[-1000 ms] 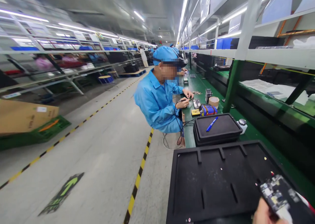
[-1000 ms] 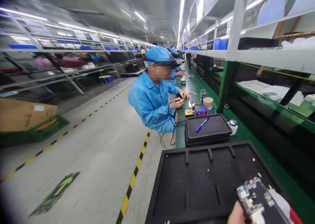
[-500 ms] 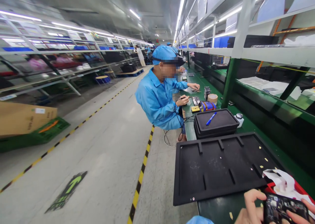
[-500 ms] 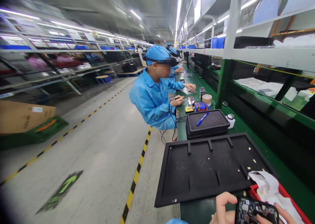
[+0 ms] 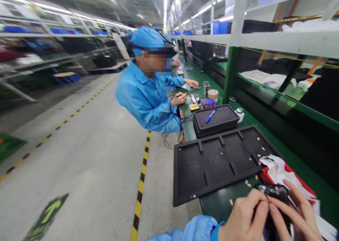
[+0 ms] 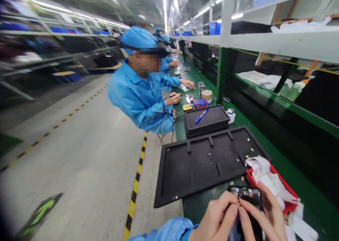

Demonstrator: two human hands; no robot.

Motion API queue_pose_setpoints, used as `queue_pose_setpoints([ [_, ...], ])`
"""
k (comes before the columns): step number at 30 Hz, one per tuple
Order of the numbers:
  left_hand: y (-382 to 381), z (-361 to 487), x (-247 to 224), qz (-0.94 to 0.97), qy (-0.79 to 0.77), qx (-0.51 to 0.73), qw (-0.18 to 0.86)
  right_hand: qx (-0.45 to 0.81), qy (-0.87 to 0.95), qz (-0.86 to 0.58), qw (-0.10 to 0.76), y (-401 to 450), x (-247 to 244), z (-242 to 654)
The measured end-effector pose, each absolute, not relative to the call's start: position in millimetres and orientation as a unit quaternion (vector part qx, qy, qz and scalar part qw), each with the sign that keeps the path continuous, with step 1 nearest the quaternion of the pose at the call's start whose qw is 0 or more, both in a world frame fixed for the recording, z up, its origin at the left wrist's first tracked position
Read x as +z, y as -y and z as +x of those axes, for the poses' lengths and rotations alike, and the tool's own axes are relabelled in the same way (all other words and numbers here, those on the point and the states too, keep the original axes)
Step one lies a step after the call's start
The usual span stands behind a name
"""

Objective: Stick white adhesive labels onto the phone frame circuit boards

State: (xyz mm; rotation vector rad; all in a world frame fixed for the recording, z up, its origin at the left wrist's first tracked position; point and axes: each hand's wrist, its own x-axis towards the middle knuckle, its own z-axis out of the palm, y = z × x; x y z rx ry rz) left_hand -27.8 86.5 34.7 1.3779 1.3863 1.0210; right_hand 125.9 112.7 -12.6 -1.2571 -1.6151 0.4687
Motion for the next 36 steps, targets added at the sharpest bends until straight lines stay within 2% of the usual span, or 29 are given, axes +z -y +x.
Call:
queue_pose_setpoints([
  [5,-85,-30,45,0.611,-0.484,0.445,0.441,0.176,0.709,-0.498,0.467,-111,30,121],
  [10,-85,-28,41,0.618,-0.457,0.461,0.444,0.137,0.735,-0.498,0.440,-95,38,104],
  [13,-88,-33,37,0.588,-0.466,0.482,0.453,0.166,0.743,-0.479,0.437,-95,42,105],
  [16,-94,-43,32,0.534,-0.496,0.521,0.444,0.203,0.699,-0.520,0.447,-129,49,126],
  [20,-96,-54,24,0.473,-0.523,0.565,0.429,0.230,0.696,-0.578,0.358,-195,45,171],
  [23,-96,-57,23,0.416,-0.512,0.588,0.468,0.259,0.706,-0.581,0.312,-217,38,193],
  [27,-100,-57,32,0.333,-0.471,0.622,0.530,0.264,0.698,-0.593,0.304,-212,35,198],
  [36,-103,-53,41,0.328,-0.481,0.631,0.513,0.234,0.701,-0.608,0.289,-215,33,198],
])
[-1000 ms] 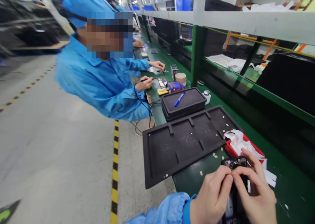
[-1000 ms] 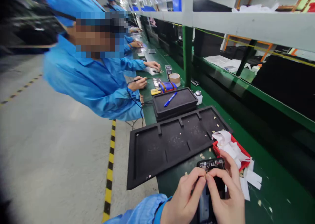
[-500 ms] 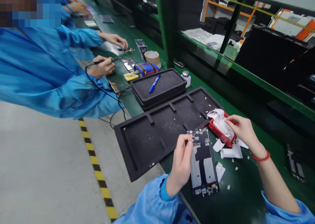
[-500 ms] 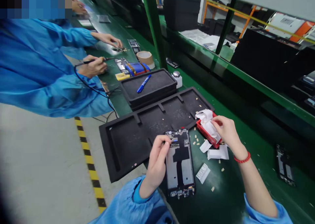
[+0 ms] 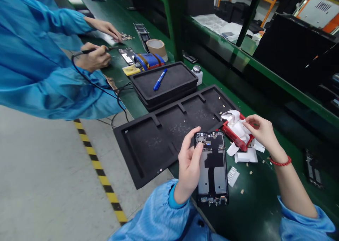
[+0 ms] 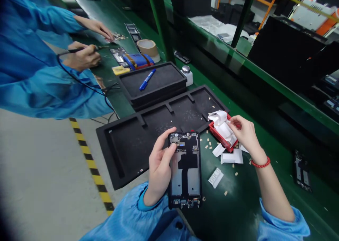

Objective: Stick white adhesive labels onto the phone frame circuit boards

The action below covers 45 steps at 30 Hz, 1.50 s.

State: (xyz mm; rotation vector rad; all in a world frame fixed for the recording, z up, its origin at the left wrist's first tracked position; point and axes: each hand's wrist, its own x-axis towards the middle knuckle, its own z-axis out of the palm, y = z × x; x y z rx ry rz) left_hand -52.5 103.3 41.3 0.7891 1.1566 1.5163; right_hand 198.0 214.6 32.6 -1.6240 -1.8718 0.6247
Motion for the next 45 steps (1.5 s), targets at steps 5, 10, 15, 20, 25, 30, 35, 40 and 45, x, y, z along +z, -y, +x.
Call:
queue_pose_setpoints([
  [5,-103,-48,44,0.331,-0.462,0.631,0.528,0.245,0.696,-0.609,0.290,-218,36,201],
  [10,-99,-45,49,0.353,-0.483,0.623,0.504,0.215,0.672,-0.606,0.366,-179,62,173],
  [15,-89,-36,52,0.426,-0.509,0.609,0.434,0.203,0.690,-0.520,0.461,-117,89,116],
  [20,-83,-31,56,0.507,-0.480,0.623,0.354,0.264,0.678,-0.482,0.488,-103,90,96],
  [25,-79,-30,58,0.510,-0.473,0.630,0.345,0.260,0.679,-0.475,0.496,-101,90,97],
  [30,-76,-29,60,0.519,-0.473,0.633,0.326,0.242,0.666,-0.472,0.525,-98,93,92],
  [35,-77,-29,61,0.523,-0.480,0.634,0.307,0.237,0.665,-0.466,0.534,-97,95,90],
  [40,-77,-28,63,0.518,-0.462,0.651,0.305,0.219,0.665,-0.464,0.543,-97,95,85],
  [45,-75,-27,67,0.513,-0.445,0.669,0.302,0.186,0.661,-0.463,0.561,-95,95,81],
])
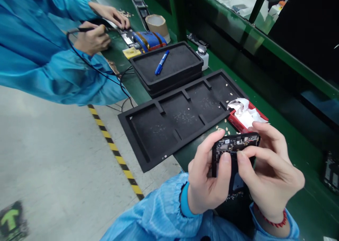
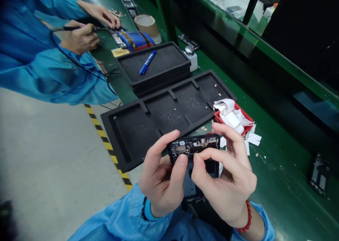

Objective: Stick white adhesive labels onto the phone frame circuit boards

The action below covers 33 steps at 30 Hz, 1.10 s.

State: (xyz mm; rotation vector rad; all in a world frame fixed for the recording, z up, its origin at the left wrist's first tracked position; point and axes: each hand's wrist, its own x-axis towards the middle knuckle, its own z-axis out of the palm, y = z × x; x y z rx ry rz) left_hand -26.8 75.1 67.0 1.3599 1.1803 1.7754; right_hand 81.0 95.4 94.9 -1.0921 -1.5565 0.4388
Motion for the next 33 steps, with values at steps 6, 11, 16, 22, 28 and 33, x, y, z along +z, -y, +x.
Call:
queue_pose_setpoints([
  [6,-75,-24,68,0.501,-0.435,0.684,0.305,0.164,0.654,-0.474,0.566,-94,96,77],
  [11,-78,-23,69,0.505,-0.429,0.693,0.284,0.159,0.652,-0.474,0.570,-94,96,76],
  [16,-77,-21,69,0.511,-0.439,0.689,0.267,0.144,0.658,-0.470,0.571,-93,95,78],
  [22,-76,-20,69,0.505,-0.477,0.672,0.256,0.164,0.636,-0.495,0.570,-91,95,75],
  [28,-76,-21,69,0.507,-0.499,0.662,0.237,0.185,0.656,-0.469,0.562,-89,94,80],
  [33,-77,-21,70,0.506,-0.496,0.657,0.258,0.202,0.657,-0.461,0.561,-90,91,89],
])
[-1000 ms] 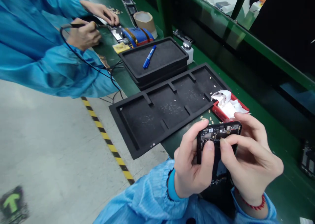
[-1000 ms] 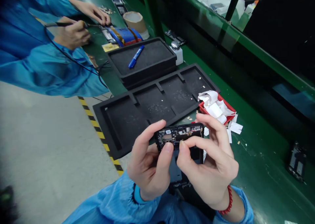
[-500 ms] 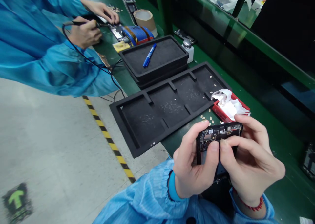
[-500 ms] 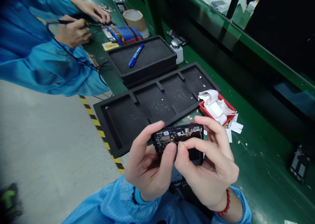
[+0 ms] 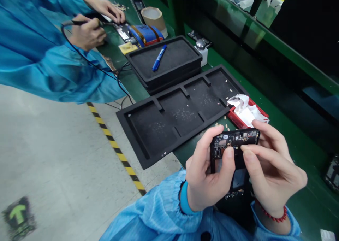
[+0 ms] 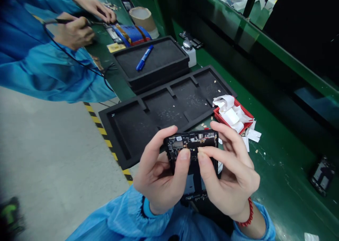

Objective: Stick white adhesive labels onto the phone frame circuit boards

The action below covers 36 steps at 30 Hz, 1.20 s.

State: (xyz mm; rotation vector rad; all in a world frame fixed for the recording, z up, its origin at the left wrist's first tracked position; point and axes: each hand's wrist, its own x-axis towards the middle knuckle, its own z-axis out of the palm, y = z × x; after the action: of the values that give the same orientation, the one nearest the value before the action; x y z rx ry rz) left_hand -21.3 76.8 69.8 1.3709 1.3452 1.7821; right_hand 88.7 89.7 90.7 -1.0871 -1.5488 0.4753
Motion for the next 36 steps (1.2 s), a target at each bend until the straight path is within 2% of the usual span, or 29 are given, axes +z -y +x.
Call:
queue_pose_setpoints([
  [13,-80,-19,71,0.513,-0.524,0.635,0.242,0.227,0.633,-0.456,0.583,-104,78,84],
  [19,-91,-28,54,0.484,-0.462,0.609,0.426,0.266,0.580,-0.473,0.607,-116,67,79],
  [23,-95,-35,34,0.427,-0.440,0.536,0.580,0.292,0.553,-0.459,0.631,-132,59,100],
  [26,-94,-49,25,0.395,-0.469,0.532,0.584,0.272,0.548,-0.482,0.627,-125,47,137],
  [28,-93,-62,20,0.399,-0.508,0.540,0.539,0.250,0.557,-0.532,0.586,-105,32,161],
  [31,-93,-75,14,0.405,-0.552,0.537,0.493,0.242,0.607,-0.593,0.470,-67,3,181],
  [36,-95,-73,6,0.460,-0.588,0.485,0.455,0.251,0.730,-0.561,0.299,-41,-30,178],
])
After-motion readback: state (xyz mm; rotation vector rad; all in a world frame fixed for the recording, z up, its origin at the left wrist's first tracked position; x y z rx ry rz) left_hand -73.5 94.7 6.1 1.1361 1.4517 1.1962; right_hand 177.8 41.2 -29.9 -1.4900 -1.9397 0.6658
